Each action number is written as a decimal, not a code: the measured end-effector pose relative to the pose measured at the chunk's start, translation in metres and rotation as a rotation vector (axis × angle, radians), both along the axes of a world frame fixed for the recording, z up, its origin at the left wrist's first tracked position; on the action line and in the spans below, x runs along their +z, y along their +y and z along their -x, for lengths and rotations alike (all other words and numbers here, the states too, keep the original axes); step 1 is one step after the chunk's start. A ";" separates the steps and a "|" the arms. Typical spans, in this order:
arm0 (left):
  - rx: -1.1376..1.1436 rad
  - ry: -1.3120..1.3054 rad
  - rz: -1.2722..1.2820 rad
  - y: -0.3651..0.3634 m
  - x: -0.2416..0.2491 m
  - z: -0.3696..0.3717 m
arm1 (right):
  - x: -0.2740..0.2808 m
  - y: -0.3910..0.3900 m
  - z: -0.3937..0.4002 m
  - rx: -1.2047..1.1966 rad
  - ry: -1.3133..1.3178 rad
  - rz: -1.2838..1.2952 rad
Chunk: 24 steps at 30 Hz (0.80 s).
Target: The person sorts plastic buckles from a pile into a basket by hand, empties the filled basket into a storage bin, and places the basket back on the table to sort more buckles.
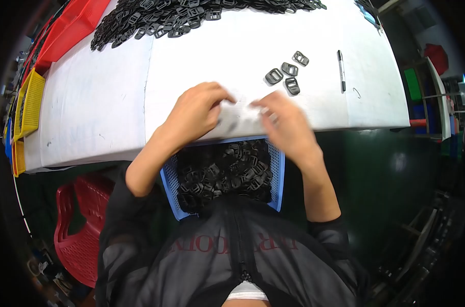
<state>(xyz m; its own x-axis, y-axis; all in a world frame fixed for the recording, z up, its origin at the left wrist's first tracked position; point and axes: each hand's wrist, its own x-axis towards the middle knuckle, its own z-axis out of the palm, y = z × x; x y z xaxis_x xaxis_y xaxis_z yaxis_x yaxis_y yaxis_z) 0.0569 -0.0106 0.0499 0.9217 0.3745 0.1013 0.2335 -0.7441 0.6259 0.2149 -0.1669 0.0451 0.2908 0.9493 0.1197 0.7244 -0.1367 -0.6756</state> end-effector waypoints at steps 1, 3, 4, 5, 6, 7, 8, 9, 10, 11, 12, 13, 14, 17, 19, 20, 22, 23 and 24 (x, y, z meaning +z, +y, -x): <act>0.005 -0.088 -0.044 -0.002 -0.003 -0.016 | 0.002 0.000 -0.014 -0.167 -0.115 -0.049; 0.009 -0.270 -0.134 -0.009 -0.018 -0.055 | -0.007 0.000 -0.041 -0.382 -0.329 -0.041; 0.032 -0.298 -0.179 -0.013 -0.024 -0.073 | -0.013 0.000 -0.047 -0.393 -0.379 -0.051; 0.056 -0.325 -0.222 -0.017 -0.031 -0.091 | -0.020 0.000 -0.053 -0.403 -0.427 -0.061; 0.081 -0.352 -0.265 -0.018 -0.037 -0.103 | -0.024 -0.001 -0.058 -0.412 -0.475 -0.069; 0.065 -0.327 -0.300 -0.015 -0.043 -0.109 | -0.026 -0.001 -0.060 -0.419 -0.463 -0.081; 0.050 -0.300 -0.334 -0.013 -0.048 -0.114 | -0.027 -0.001 -0.059 -0.423 -0.449 -0.092; 0.035 -0.269 -0.367 -0.011 -0.051 -0.116 | -0.028 -0.002 -0.060 -0.427 -0.432 -0.102; 0.035 -0.328 -0.385 -0.008 -0.051 -0.115 | -0.026 -0.002 -0.061 -0.448 -0.361 -0.124; 0.074 -0.295 -0.307 -0.005 -0.050 -0.112 | -0.020 -0.002 -0.063 -0.409 -0.183 -0.034; 0.113 -0.259 -0.229 -0.003 -0.044 -0.107 | -0.010 -0.001 -0.064 -0.365 -0.003 0.056; 0.151 -0.222 -0.152 0.000 -0.040 -0.103 | -0.006 -0.001 -0.065 -0.319 0.178 0.144; 0.189 -0.168 -0.074 0.003 -0.038 -0.098 | -0.010 0.000 -0.067 -0.315 0.055 0.050; 0.223 -0.109 -0.058 0.012 -0.031 -0.080 | -0.024 0.016 -0.086 -0.270 -0.287 -0.179; 0.273 -0.195 -0.131 0.017 -0.030 -0.071 | -0.036 0.026 -0.104 -0.208 -0.468 -0.258; 0.310 -0.232 -0.109 0.017 -0.028 -0.067 | -0.038 0.030 -0.108 -0.193 -0.519 -0.245; 0.382 -0.264 -0.045 0.018 -0.029 -0.061 | -0.025 0.036 -0.102 -0.226 -0.392 -0.135; 0.384 -0.288 -0.017 0.019 -0.035 -0.058 | -0.019 0.037 -0.099 -0.241 -0.328 -0.074; 0.385 -0.314 0.010 0.021 -0.045 -0.056 | -0.016 0.037 -0.099 -0.251 -0.300 -0.037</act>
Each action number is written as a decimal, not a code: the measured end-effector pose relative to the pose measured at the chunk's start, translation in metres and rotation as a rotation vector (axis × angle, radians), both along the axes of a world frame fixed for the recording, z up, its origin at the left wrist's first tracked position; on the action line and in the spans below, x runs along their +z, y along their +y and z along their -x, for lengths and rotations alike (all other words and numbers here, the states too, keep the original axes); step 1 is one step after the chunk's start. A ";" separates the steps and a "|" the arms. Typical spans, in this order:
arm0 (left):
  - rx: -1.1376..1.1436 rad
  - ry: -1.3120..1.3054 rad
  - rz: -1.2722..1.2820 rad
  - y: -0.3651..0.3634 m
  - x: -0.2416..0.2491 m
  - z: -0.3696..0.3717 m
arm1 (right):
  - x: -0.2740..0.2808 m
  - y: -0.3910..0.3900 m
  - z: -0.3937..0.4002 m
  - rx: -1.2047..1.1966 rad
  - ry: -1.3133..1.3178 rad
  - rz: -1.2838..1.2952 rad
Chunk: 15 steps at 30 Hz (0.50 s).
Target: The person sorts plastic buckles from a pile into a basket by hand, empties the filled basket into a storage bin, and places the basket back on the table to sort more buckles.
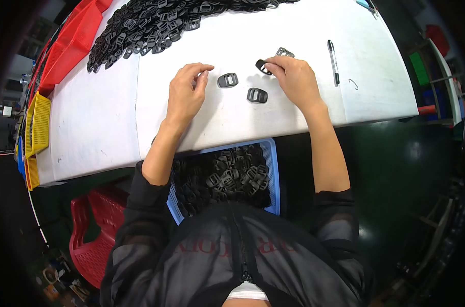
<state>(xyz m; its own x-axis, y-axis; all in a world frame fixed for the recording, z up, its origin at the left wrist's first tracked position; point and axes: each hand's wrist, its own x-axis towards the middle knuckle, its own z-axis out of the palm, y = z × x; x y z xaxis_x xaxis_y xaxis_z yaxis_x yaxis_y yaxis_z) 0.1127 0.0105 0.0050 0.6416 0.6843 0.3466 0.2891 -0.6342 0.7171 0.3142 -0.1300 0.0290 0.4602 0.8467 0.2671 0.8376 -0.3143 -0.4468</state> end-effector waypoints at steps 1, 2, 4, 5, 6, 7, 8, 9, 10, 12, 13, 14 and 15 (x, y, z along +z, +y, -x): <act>-0.003 -0.032 0.020 0.001 -0.007 0.002 | 0.002 0.001 -0.002 -0.016 0.032 0.031; 0.016 -0.072 0.042 0.000 -0.011 0.003 | 0.003 0.002 -0.005 -0.033 0.062 0.061; 0.054 -0.158 0.083 -0.002 -0.013 0.004 | -0.027 0.007 -0.029 -0.091 -0.130 -0.123; 0.079 -0.183 0.112 -0.003 -0.010 0.005 | -0.037 0.011 -0.037 -0.115 -0.227 -0.214; 0.107 -0.210 0.140 -0.005 -0.004 0.005 | -0.031 0.015 -0.036 -0.106 0.120 -0.006; 0.135 -0.238 0.166 -0.005 -0.001 0.006 | -0.035 0.020 -0.024 -0.046 -0.004 -0.016; 0.133 -0.286 0.163 -0.004 -0.002 0.006 | -0.046 0.026 -0.003 0.018 -0.126 -0.024; 0.135 -0.330 0.162 -0.001 -0.005 0.006 | -0.053 0.030 0.018 0.085 -0.244 -0.029; 0.141 -0.370 0.166 0.000 -0.009 0.008 | -0.050 0.031 0.038 0.198 -0.189 -0.020; 0.135 -0.396 0.096 0.001 -0.001 0.022 | -0.041 0.026 0.070 0.419 -0.090 -0.031; 0.133 -0.398 0.064 -0.001 0.007 0.034 | -0.036 0.017 0.083 0.499 -0.033 -0.007; 0.122 -0.415 0.016 -0.004 0.013 0.053 | -0.030 0.003 0.093 0.577 0.026 0.016; 0.108 -0.436 -0.035 -0.003 0.018 0.074 | -0.023 -0.012 0.103 0.653 0.080 0.036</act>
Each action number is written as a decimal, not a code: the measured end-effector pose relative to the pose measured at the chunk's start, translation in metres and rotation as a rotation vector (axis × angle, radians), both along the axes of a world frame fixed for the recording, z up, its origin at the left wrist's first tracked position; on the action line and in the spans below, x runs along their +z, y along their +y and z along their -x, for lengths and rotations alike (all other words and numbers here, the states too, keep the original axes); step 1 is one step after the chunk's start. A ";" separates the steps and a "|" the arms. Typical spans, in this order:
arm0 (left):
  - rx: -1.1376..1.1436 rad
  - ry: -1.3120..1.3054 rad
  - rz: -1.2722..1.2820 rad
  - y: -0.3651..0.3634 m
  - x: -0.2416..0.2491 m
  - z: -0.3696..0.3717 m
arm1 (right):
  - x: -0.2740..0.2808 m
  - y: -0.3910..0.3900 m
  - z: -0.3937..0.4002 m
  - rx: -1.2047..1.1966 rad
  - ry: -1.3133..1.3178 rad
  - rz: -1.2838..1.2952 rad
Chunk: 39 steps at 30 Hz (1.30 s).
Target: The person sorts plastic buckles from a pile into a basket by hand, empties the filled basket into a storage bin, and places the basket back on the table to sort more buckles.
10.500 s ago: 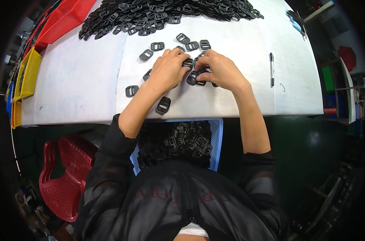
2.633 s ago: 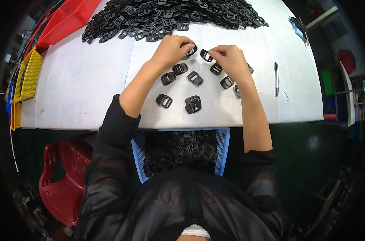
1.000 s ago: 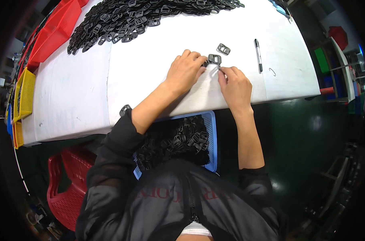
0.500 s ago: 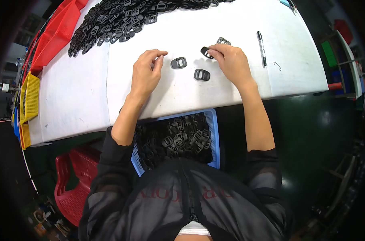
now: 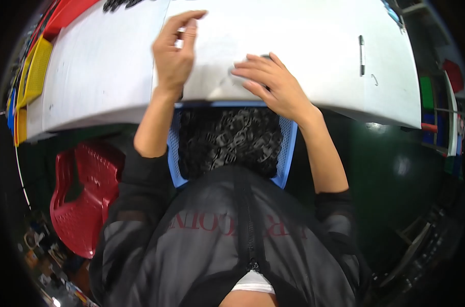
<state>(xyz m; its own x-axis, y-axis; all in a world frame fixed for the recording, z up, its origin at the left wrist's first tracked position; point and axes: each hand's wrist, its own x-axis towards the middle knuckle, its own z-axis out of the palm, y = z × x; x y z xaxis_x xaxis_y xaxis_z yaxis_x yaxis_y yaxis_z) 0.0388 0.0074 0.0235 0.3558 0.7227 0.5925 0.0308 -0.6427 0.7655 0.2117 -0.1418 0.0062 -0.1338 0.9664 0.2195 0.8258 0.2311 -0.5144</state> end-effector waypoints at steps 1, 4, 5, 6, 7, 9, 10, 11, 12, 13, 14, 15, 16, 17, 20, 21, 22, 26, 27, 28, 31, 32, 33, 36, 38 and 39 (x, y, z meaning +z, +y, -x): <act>0.052 0.019 -0.023 0.000 0.003 0.025 | 0.008 -0.019 0.009 -0.001 0.189 -0.001; 0.235 0.013 0.059 -0.016 -0.008 0.108 | 0.007 -0.084 0.004 -0.337 0.424 -0.191; 0.334 0.035 0.120 -0.026 -0.016 0.132 | 0.006 -0.106 0.001 -0.529 0.400 -0.236; 0.319 0.082 0.233 -0.030 -0.038 0.163 | -0.016 -0.126 -0.006 -0.646 0.599 -0.297; 0.250 0.030 0.327 -0.045 -0.058 0.177 | -0.027 -0.147 -0.009 -0.719 0.636 -0.215; 0.143 0.008 0.389 -0.066 -0.068 0.188 | -0.054 -0.168 0.012 -0.758 0.850 -0.059; 0.108 0.042 0.361 -0.079 -0.067 0.182 | -0.067 -0.175 0.023 -0.771 0.955 0.022; 0.084 0.075 0.332 -0.093 -0.066 0.174 | -0.083 -0.178 0.033 -0.730 0.972 0.091; 0.213 0.116 0.264 -0.102 -0.069 0.163 | -0.095 -0.177 0.043 -0.684 0.988 0.156; 0.290 0.266 0.016 -0.102 -0.065 0.158 | -0.098 -0.173 0.052 -0.693 0.963 0.262; 0.361 0.419 -0.230 -0.100 -0.061 0.152 | -0.100 -0.171 0.056 -0.695 1.081 0.237; 0.364 0.373 -0.226 -0.094 -0.062 0.137 | -0.098 -0.169 0.058 -0.688 1.136 0.225; 0.364 0.329 -0.216 -0.087 -0.065 0.123 | -0.095 -0.169 0.060 -0.687 1.190 0.220; 0.257 0.471 -0.104 -0.081 -0.060 0.113 | -0.096 -0.172 0.056 -0.655 1.276 0.251; 0.199 0.411 -0.176 -0.089 -0.059 0.106 | -0.101 -0.173 0.051 -0.646 1.306 0.256; 0.224 0.305 -0.194 -0.099 -0.060 0.114 | -0.106 -0.175 0.048 -0.653 1.291 0.251; 0.242 0.205 -0.209 -0.111 -0.065 0.125 | -0.109 -0.178 0.048 -0.667 1.281 0.251; 0.233 -0.123 0.657 -0.138 -0.156 0.182 | -0.102 -0.179 0.051 -0.633 1.289 0.257; -0.063 -0.251 1.086 -0.137 -0.154 0.193 | -0.102 -0.180 0.050 -0.619 1.262 0.254; -0.380 -0.390 1.497 -0.143 -0.154 0.199 | -0.102 -0.180 0.049 -0.601 1.231 0.258; -0.405 -0.464 1.399 -0.163 -0.127 0.193 | -0.088 -0.178 0.054 -0.581 1.174 0.244; -0.412 -0.543 1.269 -0.167 -0.112 0.191 | -0.078 -0.175 0.058 -0.566 1.164 0.226; -0.378 -0.577 1.221 -0.169 -0.102 0.196 | -0.069 -0.169 0.063 -0.492 1.239 0.189; -0.272 -0.608 1.213 -0.177 -0.050 0.222 | -0.023 -0.149 0.078 -0.414 1.227 0.246; -0.232 -0.684 1.156 -0.170 0.009 0.233 | 0.001 -0.122 0.086 -0.356 1.329 0.302; -0.190 -0.700 1.150 -0.160 0.036 0.240 | 0.013 -0.104 0.088 -0.336 1.382 0.349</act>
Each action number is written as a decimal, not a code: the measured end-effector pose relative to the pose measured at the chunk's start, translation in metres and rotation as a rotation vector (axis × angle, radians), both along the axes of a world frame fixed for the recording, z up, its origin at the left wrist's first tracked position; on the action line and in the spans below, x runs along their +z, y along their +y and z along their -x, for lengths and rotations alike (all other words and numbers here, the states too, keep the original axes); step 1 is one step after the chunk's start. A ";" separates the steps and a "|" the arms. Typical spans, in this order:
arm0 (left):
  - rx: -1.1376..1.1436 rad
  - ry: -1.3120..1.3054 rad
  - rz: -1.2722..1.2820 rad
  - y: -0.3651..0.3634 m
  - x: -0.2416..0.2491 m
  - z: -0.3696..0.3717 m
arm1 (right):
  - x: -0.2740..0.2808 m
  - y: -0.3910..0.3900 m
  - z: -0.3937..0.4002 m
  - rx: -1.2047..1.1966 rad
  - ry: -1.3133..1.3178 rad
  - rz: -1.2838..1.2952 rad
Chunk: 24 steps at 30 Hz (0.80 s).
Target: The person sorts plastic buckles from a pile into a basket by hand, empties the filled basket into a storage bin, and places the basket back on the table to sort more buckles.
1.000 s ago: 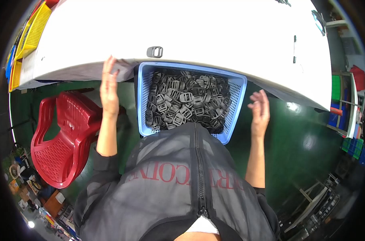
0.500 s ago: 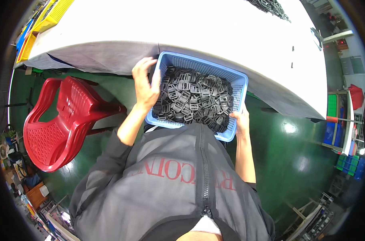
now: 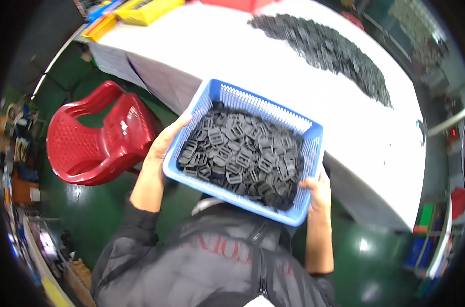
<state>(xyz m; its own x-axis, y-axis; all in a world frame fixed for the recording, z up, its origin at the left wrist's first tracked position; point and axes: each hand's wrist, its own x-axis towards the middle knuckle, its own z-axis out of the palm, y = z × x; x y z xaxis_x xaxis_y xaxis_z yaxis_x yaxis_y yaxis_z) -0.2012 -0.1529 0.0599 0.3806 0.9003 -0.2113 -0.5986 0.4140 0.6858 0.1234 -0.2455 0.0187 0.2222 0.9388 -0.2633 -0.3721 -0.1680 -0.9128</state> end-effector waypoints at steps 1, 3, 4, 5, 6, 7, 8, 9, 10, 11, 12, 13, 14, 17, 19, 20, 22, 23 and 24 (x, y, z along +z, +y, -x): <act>0.038 0.006 0.024 0.008 0.021 0.007 | 0.010 0.016 0.001 0.031 0.059 0.035; -0.127 -0.013 -0.145 0.030 0.048 0.037 | 0.026 0.044 -0.005 0.108 0.129 0.046; 0.101 0.090 -0.131 0.025 0.070 0.022 | 0.048 0.053 0.001 0.097 0.119 0.029; 0.322 0.221 -0.109 0.020 0.092 0.006 | 0.065 0.068 -0.005 0.107 0.095 0.034; 0.383 0.203 -0.103 0.028 0.092 0.001 | 0.081 0.080 -0.006 0.131 0.083 -0.006; 0.358 0.091 -0.119 0.038 0.080 -0.009 | 0.097 0.092 -0.006 0.151 0.072 -0.046; 0.306 -0.008 -0.125 0.049 0.068 -0.013 | 0.111 0.104 -0.007 0.166 0.047 -0.049; 0.251 -0.101 -0.119 0.061 0.056 -0.018 | 0.117 0.116 -0.018 0.200 -0.082 -0.018; 0.193 -0.171 -0.110 0.073 0.046 -0.022 | 0.116 0.126 -0.028 0.204 -0.136 0.008; 0.151 -0.227 -0.088 0.085 0.038 -0.026 | 0.114 0.139 -0.037 0.215 -0.195 0.039; 0.111 -0.269 -0.072 0.098 0.028 -0.032 | 0.112 0.149 -0.042 0.182 -0.170 0.038; 0.075 -0.302 -0.051 0.112 0.022 -0.037 | 0.112 0.160 -0.044 0.144 -0.140 0.046; 0.053 -0.325 -0.024 0.129 0.019 -0.043 | 0.119 0.172 -0.045 0.127 -0.099 0.076; -0.015 -0.381 0.032 0.166 0.014 -0.050 | 0.129 0.198 -0.046 0.099 -0.030 0.086; -0.032 -0.419 0.072 0.191 0.018 -0.054 | 0.139 0.227 -0.054 0.067 -0.060 0.124; -0.030 -0.434 0.095 0.199 0.022 -0.057 | 0.144 0.239 -0.060 0.055 -0.078 0.149; -0.020 -0.448 0.130 0.214 0.036 -0.059 | 0.156 0.260 -0.069 0.112 -0.124 0.198; -0.009 -0.453 0.144 0.219 0.045 -0.058 | 0.165 0.269 -0.071 0.141 -0.146 0.213; -0.004 -0.439 0.152 0.216 0.053 -0.058 | 0.171 0.266 -0.066 0.126 -0.138 0.212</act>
